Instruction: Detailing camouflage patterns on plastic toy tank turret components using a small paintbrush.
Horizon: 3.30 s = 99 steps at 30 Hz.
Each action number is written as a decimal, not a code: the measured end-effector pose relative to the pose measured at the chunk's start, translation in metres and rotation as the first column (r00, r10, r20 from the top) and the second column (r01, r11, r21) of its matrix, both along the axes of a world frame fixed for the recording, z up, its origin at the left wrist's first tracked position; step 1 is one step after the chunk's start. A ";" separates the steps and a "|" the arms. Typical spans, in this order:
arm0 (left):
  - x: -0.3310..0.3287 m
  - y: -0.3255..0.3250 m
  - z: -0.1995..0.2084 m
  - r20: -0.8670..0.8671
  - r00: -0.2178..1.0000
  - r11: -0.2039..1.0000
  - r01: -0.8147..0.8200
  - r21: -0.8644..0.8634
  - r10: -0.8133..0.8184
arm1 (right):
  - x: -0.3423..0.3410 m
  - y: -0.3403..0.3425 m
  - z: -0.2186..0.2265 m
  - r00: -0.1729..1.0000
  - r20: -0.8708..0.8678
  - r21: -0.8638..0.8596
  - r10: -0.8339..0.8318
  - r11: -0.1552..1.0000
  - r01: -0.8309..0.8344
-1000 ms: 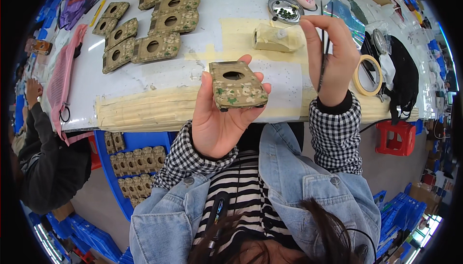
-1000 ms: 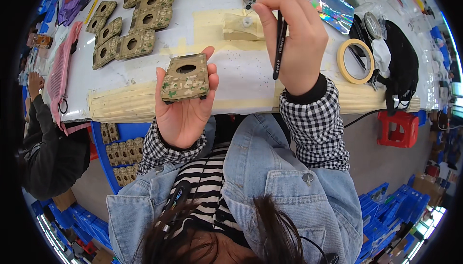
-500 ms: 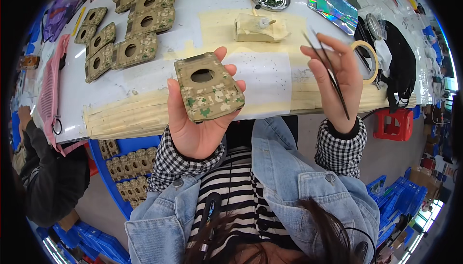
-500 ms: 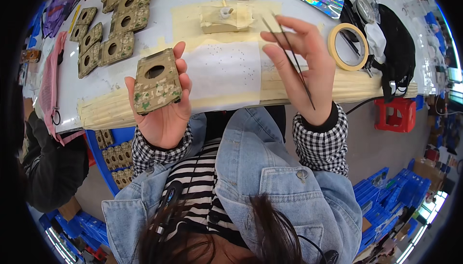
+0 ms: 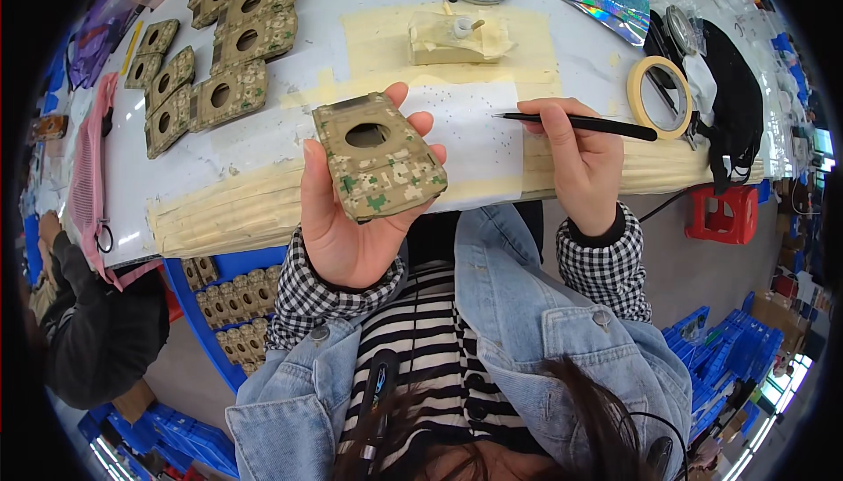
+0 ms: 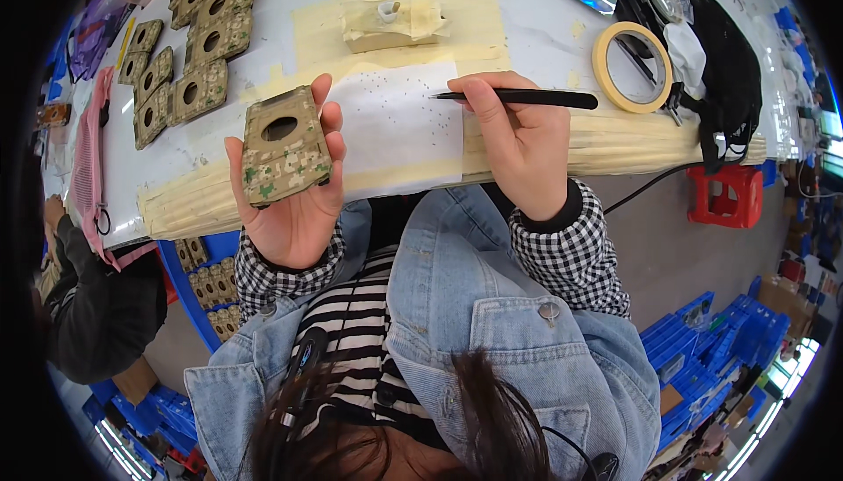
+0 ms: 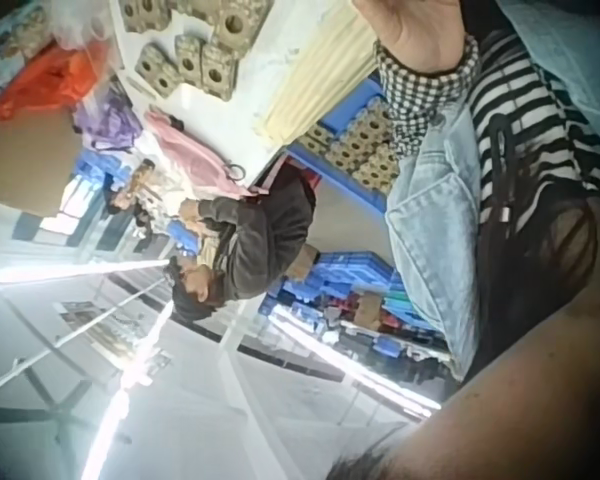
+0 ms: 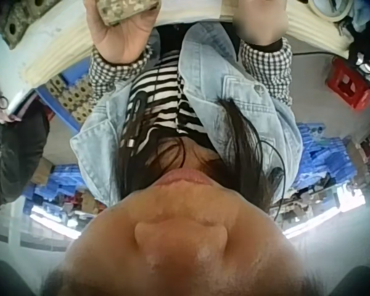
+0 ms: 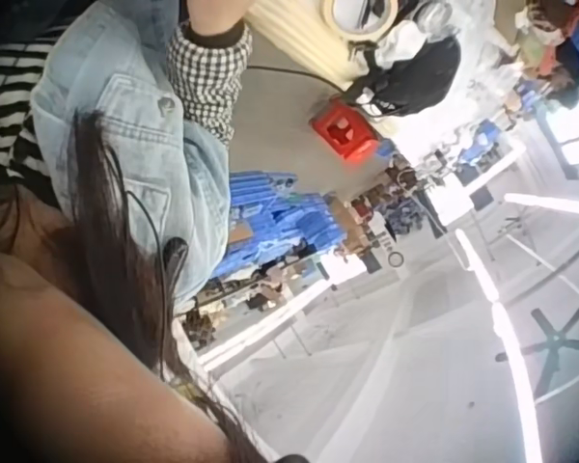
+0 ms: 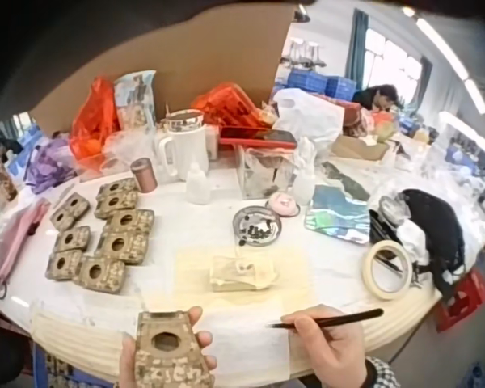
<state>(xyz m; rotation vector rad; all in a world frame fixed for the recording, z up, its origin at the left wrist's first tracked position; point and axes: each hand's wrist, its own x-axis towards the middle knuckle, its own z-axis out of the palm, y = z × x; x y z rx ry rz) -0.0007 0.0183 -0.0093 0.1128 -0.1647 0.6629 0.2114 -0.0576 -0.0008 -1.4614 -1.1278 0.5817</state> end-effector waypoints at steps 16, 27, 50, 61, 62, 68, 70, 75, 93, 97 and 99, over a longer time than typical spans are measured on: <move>0.002 0.001 0.000 0.003 1.000 1.000 0.002 0.006 -0.002 | -0.001 0.001 0.001 0.999 0.038 0.000 0.000 1.000 0.000; 0.002 0.000 0.003 -0.040 0.999 1.000 -0.019 -0.001 0.019 | 0.000 0.001 0.000 0.999 0.033 -0.007 0.009 1.000 -0.009; 0.000 -0.004 0.007 -0.093 0.995 0.998 -0.034 -0.051 0.030 | 0.001 0.001 0.007 0.999 0.013 -0.022 -0.033 0.999 0.033; -0.001 -0.005 0.010 -0.103 0.994 0.996 -0.026 -0.091 0.017 | 0.005 0.002 0.028 0.997 -0.025 0.063 0.068 0.996 -0.066; 0.000 -0.005 0.011 -0.098 0.995 0.995 -0.015 -0.095 0.005 | 0.003 0.002 0.039 0.993 -0.031 0.096 0.112 0.989 -0.108; 0.004 -0.009 0.017 -0.097 0.995 0.997 -0.021 -0.072 0.014 | -0.013 0.015 0.082 0.878 0.249 0.201 0.409 0.865 -0.459; 0.002 -0.009 0.017 -0.109 0.994 0.997 -0.009 -0.078 0.000 | -0.019 0.022 0.088 0.835 0.287 0.194 0.470 0.825 -0.531; -0.002 -0.009 0.016 -0.130 0.991 0.999 -0.011 -0.034 0.006 | -0.029 0.031 0.091 0.797 0.241 0.173 0.554 0.783 -0.597; -0.003 -0.009 0.016 -0.180 0.984 0.999 -0.026 -0.038 0.018 | -0.035 0.037 0.092 0.768 0.220 0.127 0.601 0.763 -0.633; -0.003 -0.009 0.015 -0.186 0.982 0.999 -0.018 -0.043 0.010 | -0.035 0.038 0.093 0.767 0.222 0.124 0.602 0.763 -0.634; -0.003 -0.009 0.017 -0.189 0.982 0.999 -0.018 -0.039 0.011 | -0.035 0.038 0.093 0.768 0.223 0.123 0.600 0.764 -0.633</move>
